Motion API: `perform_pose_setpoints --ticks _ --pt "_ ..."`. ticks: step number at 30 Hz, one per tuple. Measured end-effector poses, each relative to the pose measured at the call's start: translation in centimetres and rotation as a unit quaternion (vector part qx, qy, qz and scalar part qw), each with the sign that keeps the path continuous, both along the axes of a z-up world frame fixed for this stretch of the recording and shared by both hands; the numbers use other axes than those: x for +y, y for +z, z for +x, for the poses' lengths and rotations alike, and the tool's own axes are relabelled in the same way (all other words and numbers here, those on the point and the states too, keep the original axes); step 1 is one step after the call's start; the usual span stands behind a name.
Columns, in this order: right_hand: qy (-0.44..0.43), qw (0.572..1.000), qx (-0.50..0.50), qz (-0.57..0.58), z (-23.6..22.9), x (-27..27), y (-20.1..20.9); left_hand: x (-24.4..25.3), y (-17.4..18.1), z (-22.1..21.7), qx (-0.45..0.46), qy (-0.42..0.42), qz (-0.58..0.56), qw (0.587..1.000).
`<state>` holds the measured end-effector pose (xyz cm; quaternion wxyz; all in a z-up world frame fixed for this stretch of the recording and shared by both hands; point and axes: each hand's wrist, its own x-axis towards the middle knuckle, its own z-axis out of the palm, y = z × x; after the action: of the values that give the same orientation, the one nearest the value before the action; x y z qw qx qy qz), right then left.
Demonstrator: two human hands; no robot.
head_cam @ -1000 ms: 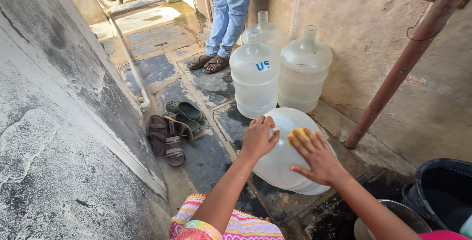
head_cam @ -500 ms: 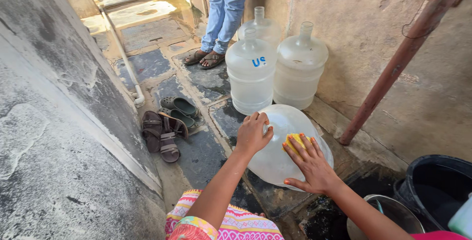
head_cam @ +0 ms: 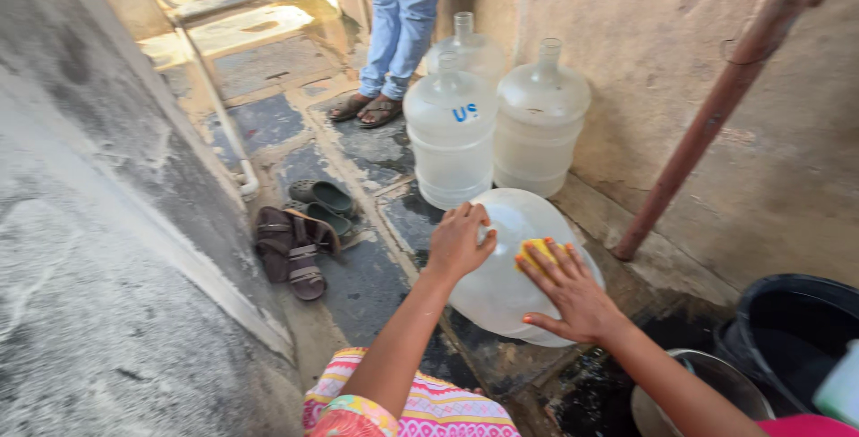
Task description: The person washes several large plastic water jugs using a yellow sponge, scrubbing the exterior surfaces of the containers one at a time.
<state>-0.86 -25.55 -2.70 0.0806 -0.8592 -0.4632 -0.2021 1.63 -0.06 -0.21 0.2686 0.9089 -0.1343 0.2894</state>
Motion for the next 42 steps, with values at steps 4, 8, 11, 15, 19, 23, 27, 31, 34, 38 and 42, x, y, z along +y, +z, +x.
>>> perform_pose_setpoints --ticks 4,8,11,15,19,23,27,31,34,38,42 --pt "-0.051 0.998 0.022 0.018 1.2 -0.5 -0.6 0.0 0.4 -0.2 0.015 -0.013 0.013 1.000" --pt "-0.050 0.985 0.136 0.094 3.2 -1.9 -1.9 0.2 0.1 0.0 0.020 -0.033 0.011 0.999" --pt "-0.079 0.959 0.237 0.135 4.8 -2.9 -2.8 0.3 0.1 0.0 0.055 -0.055 -0.005 0.997" --pt "-0.091 0.941 0.269 0.184 5.8 -3.4 -3.9 0.6 0.6 -0.6 0.018 -0.087 -0.006 0.996" --pt "-0.109 0.918 0.317 0.214 6.3 -3.5 -4.6 -0.1 0.7 -1.0 -0.004 -0.037 -0.050 0.998" --pt "-0.118 0.908 0.340 0.216 5.8 -3.3 -4.7 -0.6 0.7 -1.0 0.023 0.036 -0.037 0.998" --pt "-0.126 0.904 0.349 0.213 5.2 -2.7 -4.5 0.3 0.4 -0.5 0.104 0.065 -0.042 0.992" --pt "-0.120 0.910 0.336 0.213 3.7 -2.2 -4.1 1.1 0.0 0.0 0.123 0.053 -0.039 0.990" --pt "-0.114 0.925 0.307 0.194 2.3 -1.5 -3.1 1.4 0.0 0.2 0.150 0.041 -0.029 0.987" --pt "-0.055 0.990 0.103 0.080 0.3 -0.4 -1.4 1.3 0.2 0.3 0.129 0.013 -0.018 0.991" --pt "0.008 1.000 0.014 -0.006 -1.3 0.9 0.2 0.7 0.4 -0.2 0.101 -0.023 -0.019 0.994"
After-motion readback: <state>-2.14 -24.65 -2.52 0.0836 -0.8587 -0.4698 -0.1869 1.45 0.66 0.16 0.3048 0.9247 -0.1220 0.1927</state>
